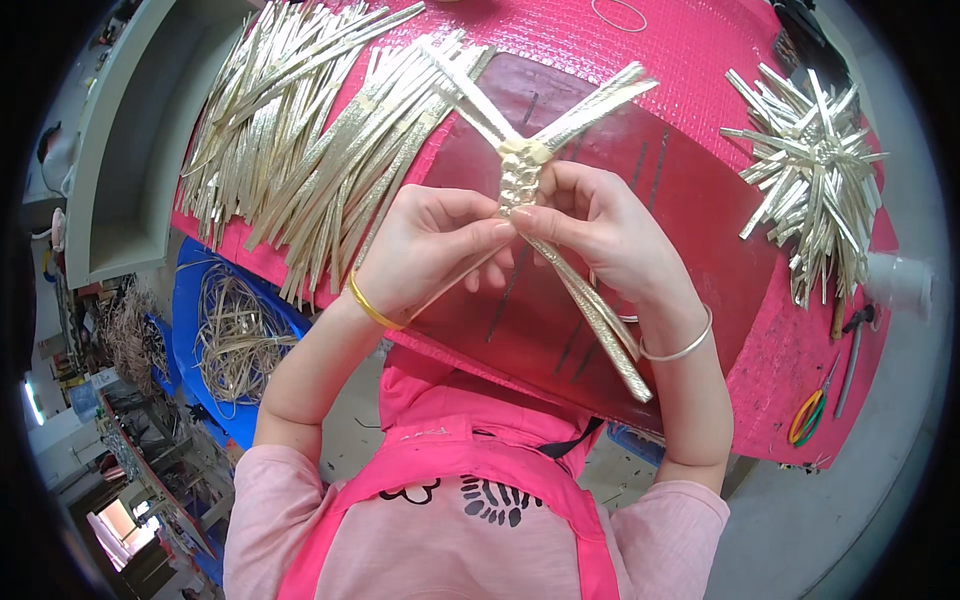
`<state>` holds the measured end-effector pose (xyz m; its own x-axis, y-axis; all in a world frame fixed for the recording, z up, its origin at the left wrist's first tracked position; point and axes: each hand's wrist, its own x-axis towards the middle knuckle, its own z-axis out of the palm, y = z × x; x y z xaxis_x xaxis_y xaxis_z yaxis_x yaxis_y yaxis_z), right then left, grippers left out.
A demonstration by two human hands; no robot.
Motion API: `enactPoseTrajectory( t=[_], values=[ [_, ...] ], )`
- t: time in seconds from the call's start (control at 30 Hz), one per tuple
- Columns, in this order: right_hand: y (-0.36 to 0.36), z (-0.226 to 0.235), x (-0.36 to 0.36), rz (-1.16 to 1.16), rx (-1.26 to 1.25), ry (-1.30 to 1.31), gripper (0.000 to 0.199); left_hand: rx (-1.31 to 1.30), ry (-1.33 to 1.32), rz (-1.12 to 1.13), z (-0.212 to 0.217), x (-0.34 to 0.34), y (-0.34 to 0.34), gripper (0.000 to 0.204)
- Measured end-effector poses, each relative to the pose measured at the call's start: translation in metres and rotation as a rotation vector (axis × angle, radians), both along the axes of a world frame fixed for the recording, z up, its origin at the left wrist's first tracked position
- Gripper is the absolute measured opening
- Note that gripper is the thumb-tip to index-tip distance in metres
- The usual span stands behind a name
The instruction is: Weaving gold-colored decorative strips into a star shape.
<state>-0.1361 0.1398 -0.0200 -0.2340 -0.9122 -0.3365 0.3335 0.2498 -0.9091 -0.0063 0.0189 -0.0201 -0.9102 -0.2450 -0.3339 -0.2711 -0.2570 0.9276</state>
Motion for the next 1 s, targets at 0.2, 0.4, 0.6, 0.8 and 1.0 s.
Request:
enactPoseTrajectory(
  t=[0.2, 0.4, 0.6, 0.8, 1.0],
  values=[
    [0.007, 0.002, 0.005, -0.088, 0.015, 0.195, 0.021, 0.216, 0.012, -0.025, -0.007, 0.002, 0.001, 0.014],
    [0.056, -0.024, 0.02, 0.142, 0.469, 1.356, 0.027, 0.176, -0.042, -0.021, -0.011, 0.008, 0.005, 0.014],
    [0.06, -0.017, 0.01, -0.684, -0.178, -0.242, 0.015, 0.379, -0.025, -0.183, -0.012, 0.013, 0.006, 0.013],
    [0.038, -0.004, 0.042, -0.795, -0.387, -0.33, 0.011, 0.44, 0.217, -0.206, -0.023, 0.009, 0.025, 0.013],
    [0.039, -0.004, 0.054, -0.744, -0.397, -0.232, 0.011, 0.493, 0.183, -0.154, -0.02, 0.005, 0.031, 0.013]
  ],
)
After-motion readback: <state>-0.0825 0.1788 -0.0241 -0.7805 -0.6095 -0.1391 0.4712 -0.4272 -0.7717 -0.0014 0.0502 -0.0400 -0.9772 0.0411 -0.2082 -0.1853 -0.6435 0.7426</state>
